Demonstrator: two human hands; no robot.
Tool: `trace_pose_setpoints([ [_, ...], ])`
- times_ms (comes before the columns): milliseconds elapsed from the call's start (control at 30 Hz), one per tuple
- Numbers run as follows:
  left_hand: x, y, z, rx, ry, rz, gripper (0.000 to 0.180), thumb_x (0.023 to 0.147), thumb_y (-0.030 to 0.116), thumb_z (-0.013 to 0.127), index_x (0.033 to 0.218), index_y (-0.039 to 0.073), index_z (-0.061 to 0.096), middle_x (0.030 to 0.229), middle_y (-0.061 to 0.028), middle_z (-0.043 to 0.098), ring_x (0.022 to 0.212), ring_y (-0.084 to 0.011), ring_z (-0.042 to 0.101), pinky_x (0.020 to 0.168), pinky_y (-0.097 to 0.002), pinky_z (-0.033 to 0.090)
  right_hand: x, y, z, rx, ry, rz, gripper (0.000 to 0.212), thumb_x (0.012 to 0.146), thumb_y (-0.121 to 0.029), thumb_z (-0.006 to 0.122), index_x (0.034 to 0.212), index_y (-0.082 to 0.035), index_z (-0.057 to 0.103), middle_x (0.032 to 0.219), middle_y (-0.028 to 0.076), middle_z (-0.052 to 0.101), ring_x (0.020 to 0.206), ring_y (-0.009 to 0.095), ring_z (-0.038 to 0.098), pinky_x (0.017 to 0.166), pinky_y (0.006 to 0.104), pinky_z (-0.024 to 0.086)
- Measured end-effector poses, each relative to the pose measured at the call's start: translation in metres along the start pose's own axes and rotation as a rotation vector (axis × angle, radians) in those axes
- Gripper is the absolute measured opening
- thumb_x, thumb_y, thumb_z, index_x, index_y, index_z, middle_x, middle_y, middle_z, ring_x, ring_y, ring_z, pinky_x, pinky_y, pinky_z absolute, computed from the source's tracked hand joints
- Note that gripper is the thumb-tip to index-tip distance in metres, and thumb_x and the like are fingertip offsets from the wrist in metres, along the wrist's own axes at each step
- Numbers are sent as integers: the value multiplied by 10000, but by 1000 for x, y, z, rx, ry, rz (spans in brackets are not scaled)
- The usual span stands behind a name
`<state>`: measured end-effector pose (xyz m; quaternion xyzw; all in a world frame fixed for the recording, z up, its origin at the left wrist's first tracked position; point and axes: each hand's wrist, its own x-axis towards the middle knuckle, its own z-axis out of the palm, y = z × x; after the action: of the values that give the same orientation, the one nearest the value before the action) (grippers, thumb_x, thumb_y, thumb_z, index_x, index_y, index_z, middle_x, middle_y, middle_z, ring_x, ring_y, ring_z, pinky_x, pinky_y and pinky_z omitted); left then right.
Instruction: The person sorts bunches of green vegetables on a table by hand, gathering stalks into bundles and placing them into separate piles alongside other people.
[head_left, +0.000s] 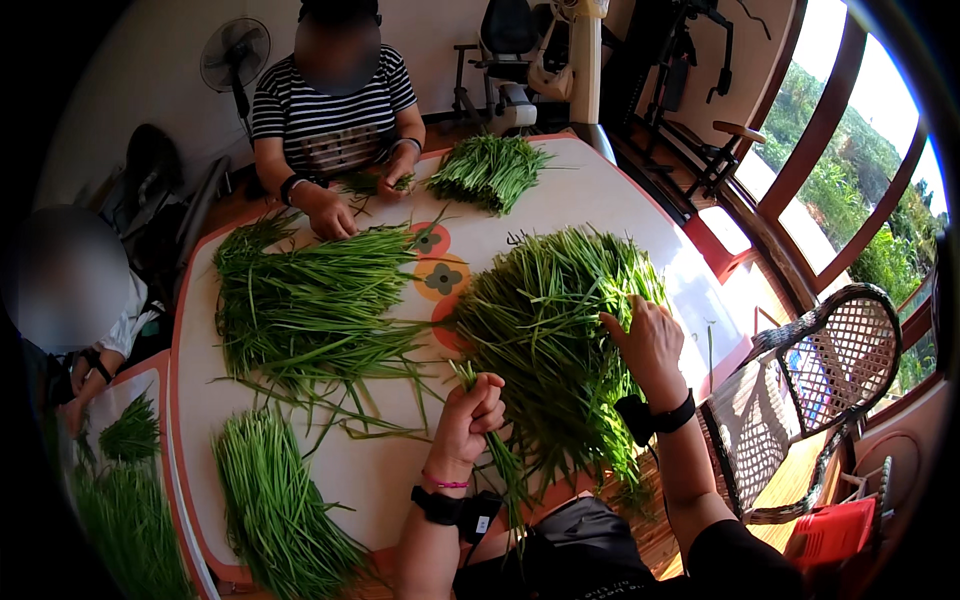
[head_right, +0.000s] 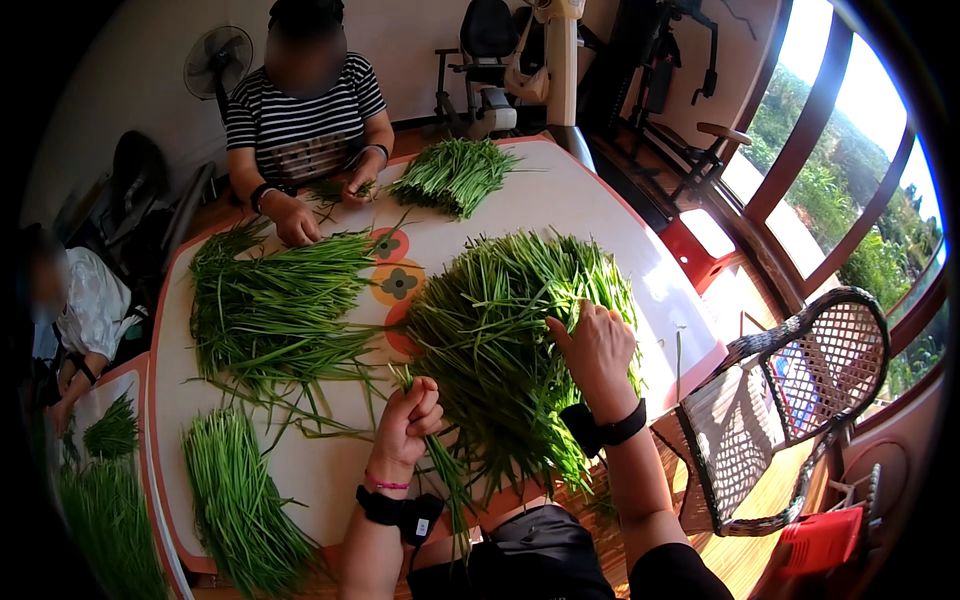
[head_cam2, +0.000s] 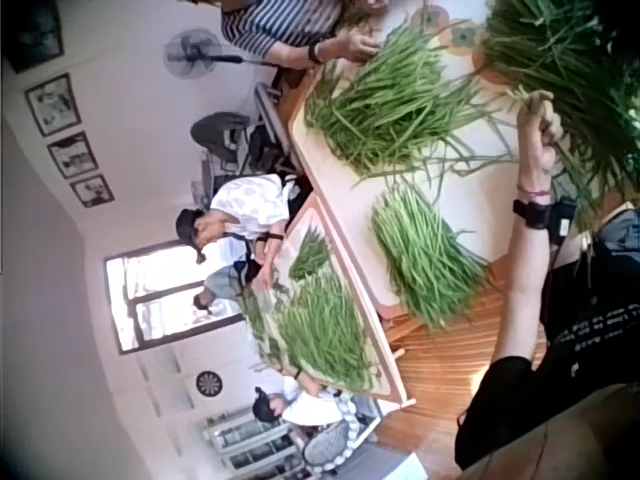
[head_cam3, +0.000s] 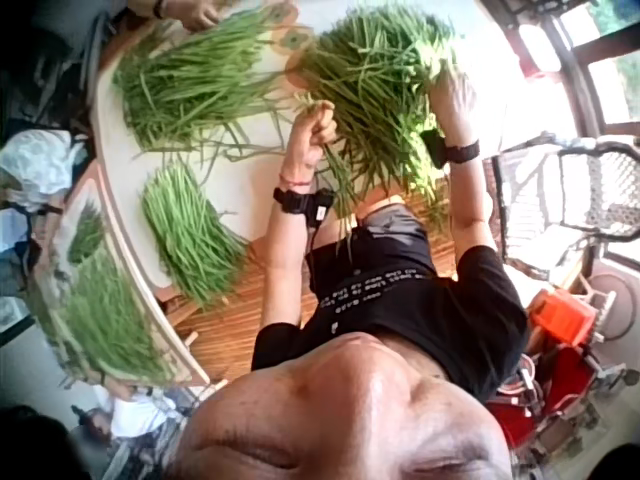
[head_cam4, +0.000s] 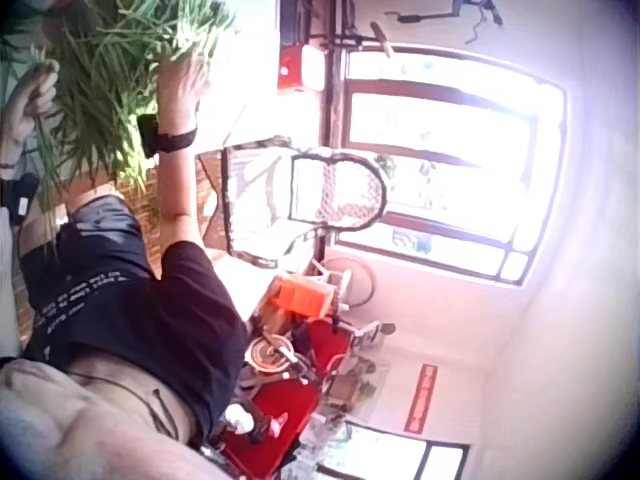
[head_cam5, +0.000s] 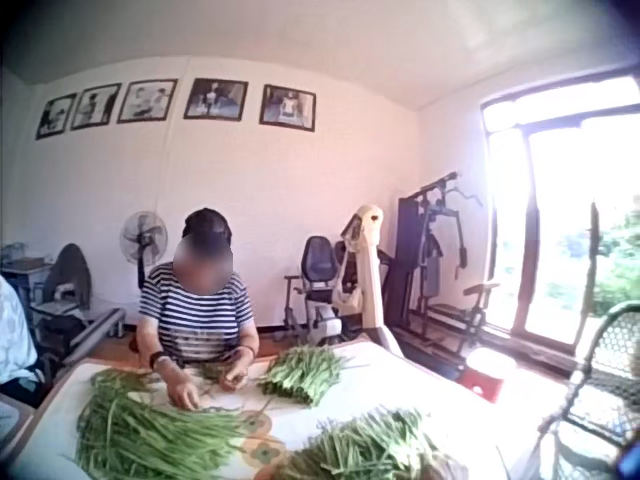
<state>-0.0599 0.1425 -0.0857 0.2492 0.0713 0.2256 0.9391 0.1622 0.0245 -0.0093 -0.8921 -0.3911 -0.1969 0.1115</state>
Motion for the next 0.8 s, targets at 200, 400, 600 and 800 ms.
trace_pose_setpoints([
  [200,0,2,6,1,-10,-1,280,919,298,517,932,21,558,554,65,252,429,-33,218,421,-203,167,-3,-3,8,320,-62,-49,347,722,-157,666,1049,-84,577,795,99,587,783,274,567,690,380,443],
  [400,-2,1,6,30,10,-1,277,913,299,526,933,24,559,555,68,248,429,-33,220,425,-203,165,-37,-43,-23,529,-20,-332,361,708,-97,660,1059,-94,576,786,75,552,745,259,545,675,354,435],
  [600,-2,4,1,-2,28,34,268,912,302,529,934,37,559,556,70,247,433,-31,224,425,-203,168,-60,-44,-27,394,-137,-525,363,692,-178,703,1031,-109,592,812,55,555,748,239,550,679,334,429],
  [800,-2,8,1,-8,24,40,264,923,299,509,948,40,547,560,70,247,431,-32,225,425,-204,175,-44,-32,-37,377,61,-321,331,728,-296,710,990,-118,614,771,40,526,698,231,536,597,351,422],
])
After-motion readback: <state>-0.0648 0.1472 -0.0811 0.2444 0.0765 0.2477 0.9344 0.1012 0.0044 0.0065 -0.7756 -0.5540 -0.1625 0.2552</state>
